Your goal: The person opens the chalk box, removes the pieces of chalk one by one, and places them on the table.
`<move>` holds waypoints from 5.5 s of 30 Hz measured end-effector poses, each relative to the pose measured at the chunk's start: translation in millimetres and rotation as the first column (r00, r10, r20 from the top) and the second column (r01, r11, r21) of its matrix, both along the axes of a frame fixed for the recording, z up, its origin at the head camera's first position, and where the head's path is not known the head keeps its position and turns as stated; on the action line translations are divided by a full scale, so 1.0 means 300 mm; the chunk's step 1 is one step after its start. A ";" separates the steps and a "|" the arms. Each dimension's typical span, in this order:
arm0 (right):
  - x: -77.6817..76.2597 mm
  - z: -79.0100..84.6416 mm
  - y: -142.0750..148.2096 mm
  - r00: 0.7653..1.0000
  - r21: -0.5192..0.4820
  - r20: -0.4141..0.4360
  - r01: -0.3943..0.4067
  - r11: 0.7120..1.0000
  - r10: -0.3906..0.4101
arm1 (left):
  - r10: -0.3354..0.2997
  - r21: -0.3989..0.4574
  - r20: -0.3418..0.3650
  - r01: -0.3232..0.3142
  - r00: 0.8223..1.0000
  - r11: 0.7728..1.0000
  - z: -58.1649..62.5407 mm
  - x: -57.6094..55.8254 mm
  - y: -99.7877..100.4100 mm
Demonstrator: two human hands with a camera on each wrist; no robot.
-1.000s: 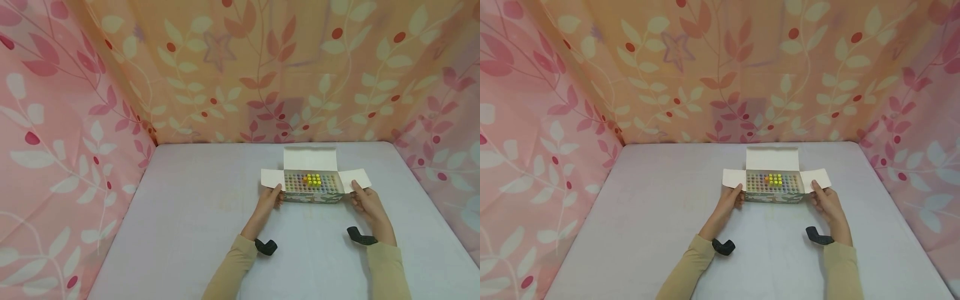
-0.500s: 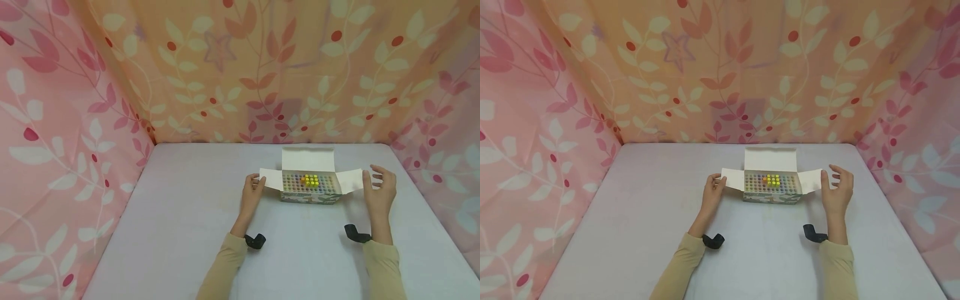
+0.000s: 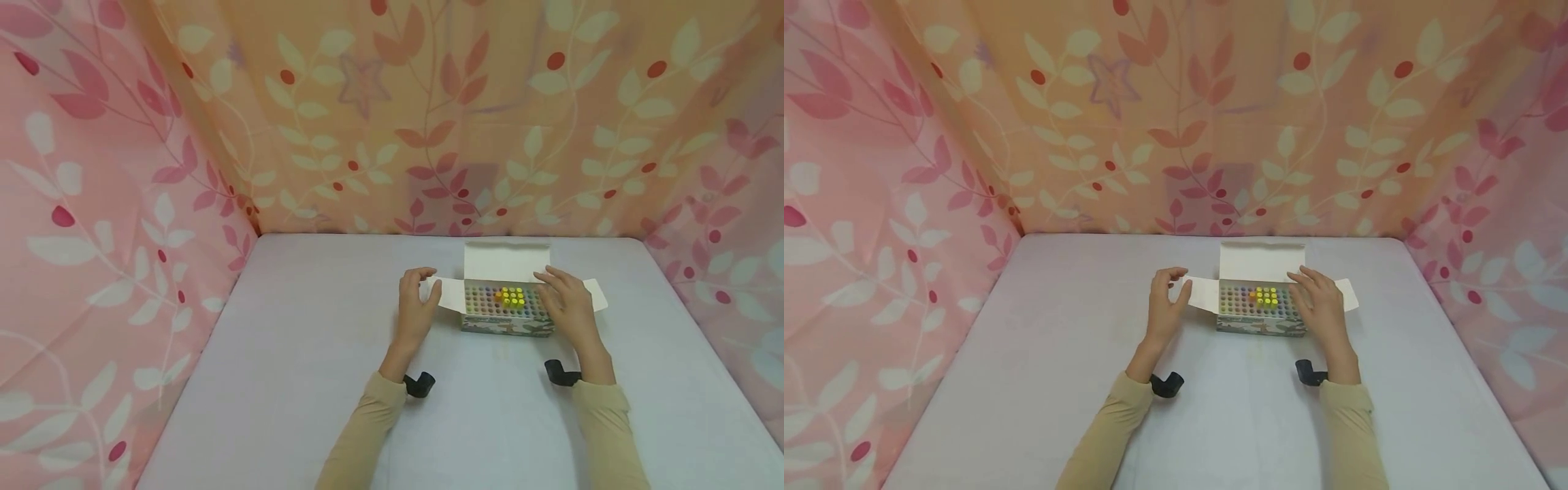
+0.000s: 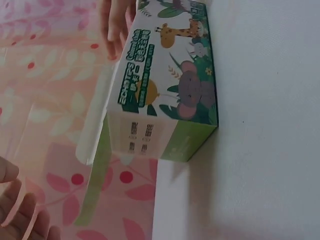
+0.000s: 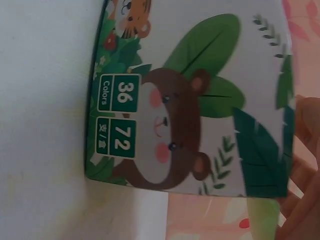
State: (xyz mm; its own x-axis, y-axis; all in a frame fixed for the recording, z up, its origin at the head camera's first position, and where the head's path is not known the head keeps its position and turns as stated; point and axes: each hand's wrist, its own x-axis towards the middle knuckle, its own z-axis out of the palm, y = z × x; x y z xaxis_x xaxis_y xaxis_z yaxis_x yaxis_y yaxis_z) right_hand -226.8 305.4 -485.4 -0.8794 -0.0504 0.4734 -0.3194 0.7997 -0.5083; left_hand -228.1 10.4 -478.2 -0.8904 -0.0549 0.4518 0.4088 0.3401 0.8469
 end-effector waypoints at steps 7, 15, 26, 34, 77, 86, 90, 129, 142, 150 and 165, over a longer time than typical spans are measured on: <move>-0.028 -0.042 -0.012 0.993 0.050 0.115 0.022 0.999 -0.027 | -0.168 -0.279 -0.110 0.131 0.980 0.951 -0.002 -0.017 0.062; -0.018 -0.055 -0.007 0.977 0.002 0.211 0.016 1.000 -0.016 | -0.328 -0.486 -0.041 0.268 0.944 0.832 0.016 -0.050 0.131; -0.013 -0.059 -0.007 0.974 -0.023 0.225 0.045 0.999 -0.039 | -0.380 -0.680 0.031 0.299 0.924 0.670 0.036 -0.111 0.250; -0.018 -0.065 -0.002 0.978 -0.053 0.209 0.020 0.998 -0.009 | -0.341 -0.746 0.036 0.252 0.939 0.616 0.043 -0.157 0.325; -0.025 -0.085 -0.003 0.984 -0.129 0.172 -0.021 0.991 0.043 | -0.328 -0.930 0.000 0.120 0.945 0.346 0.030 -0.217 0.390; -0.020 -0.083 0.000 0.982 -0.117 0.183 -0.022 0.993 0.043 | -0.275 -0.874 -0.042 0.098 0.961 0.476 0.042 -0.196 0.372; -0.021 -0.083 0.001 0.979 -0.119 0.196 -0.022 0.993 0.046 | -0.252 -0.825 -0.093 0.067 0.963 0.562 0.052 -0.187 0.350; -0.021 -0.093 0.000 0.982 -0.157 0.186 -0.016 0.987 0.046 | -0.218 -0.419 -0.346 0.057 0.913 0.906 0.105 -0.133 0.059; -0.023 -0.090 0.001 0.983 -0.168 0.171 -0.036 0.985 0.065 | -0.149 -0.369 -0.303 0.028 0.941 0.929 0.115 -0.097 -0.079; -0.022 -0.091 0.001 0.983 -0.164 0.177 -0.027 0.986 0.056 | -0.183 -0.380 -0.302 0.058 0.935 0.923 0.111 -0.089 -0.161; -0.019 -0.100 0.007 0.984 -0.162 0.170 -0.025 0.986 0.053 | -0.238 -0.455 -0.094 0.171 0.967 0.874 0.105 -0.042 -0.242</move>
State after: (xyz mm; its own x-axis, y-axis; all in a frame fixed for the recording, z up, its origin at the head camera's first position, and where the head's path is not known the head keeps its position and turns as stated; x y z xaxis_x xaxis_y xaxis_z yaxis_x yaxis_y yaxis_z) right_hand -232.6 307.6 -515.3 -0.9477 -0.0229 0.3184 -0.2446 0.6928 -0.6784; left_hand -240.8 -62.2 -446.8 -0.7842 0.3556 0.5084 0.6145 0.5587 0.5570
